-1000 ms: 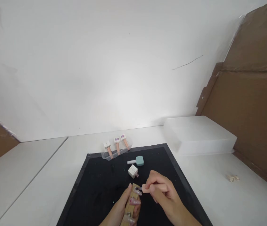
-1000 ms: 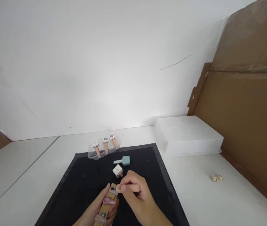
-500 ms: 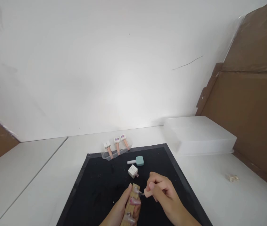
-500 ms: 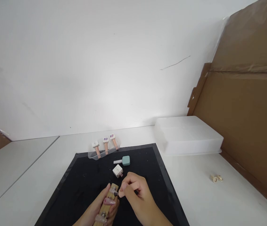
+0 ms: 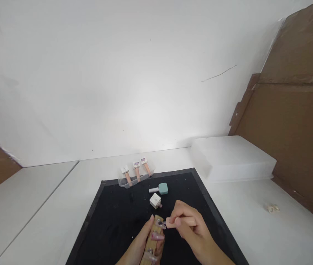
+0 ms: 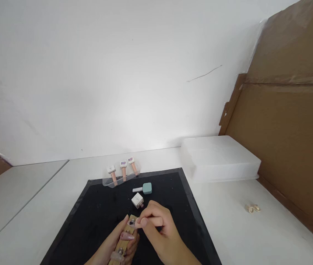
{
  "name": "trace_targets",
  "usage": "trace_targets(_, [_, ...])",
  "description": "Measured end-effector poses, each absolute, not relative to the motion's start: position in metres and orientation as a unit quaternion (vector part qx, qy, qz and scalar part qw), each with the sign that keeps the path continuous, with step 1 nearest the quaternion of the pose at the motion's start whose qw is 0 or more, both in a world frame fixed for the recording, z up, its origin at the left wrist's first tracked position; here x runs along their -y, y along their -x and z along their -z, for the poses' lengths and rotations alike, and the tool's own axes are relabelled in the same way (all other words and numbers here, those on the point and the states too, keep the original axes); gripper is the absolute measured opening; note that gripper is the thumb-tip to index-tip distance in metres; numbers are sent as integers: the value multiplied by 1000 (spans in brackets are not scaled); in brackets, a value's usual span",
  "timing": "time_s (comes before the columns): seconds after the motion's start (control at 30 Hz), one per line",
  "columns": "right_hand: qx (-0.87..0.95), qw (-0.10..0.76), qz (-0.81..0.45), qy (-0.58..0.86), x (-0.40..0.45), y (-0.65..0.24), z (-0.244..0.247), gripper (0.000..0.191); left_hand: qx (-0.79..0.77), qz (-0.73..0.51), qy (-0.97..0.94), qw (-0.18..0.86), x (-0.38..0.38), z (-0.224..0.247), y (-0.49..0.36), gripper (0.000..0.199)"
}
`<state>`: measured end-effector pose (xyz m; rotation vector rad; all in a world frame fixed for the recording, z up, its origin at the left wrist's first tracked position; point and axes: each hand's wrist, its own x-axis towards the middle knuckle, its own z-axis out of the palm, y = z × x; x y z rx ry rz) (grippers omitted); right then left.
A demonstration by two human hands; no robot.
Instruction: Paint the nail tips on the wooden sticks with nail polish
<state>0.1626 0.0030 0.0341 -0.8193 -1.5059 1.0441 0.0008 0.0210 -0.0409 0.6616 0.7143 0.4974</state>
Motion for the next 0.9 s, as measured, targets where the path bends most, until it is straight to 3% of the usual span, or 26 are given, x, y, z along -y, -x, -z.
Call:
trace_targets(0.53, [655,502,-426,369,-6,-164,-29,37,-329,-255,-310,855,-19,39,-3,60])
trace_targets(0.9, [617,531,-440,378,-5,-165,-28,48,-331,-259,-315,851,-19,39,-2,58])
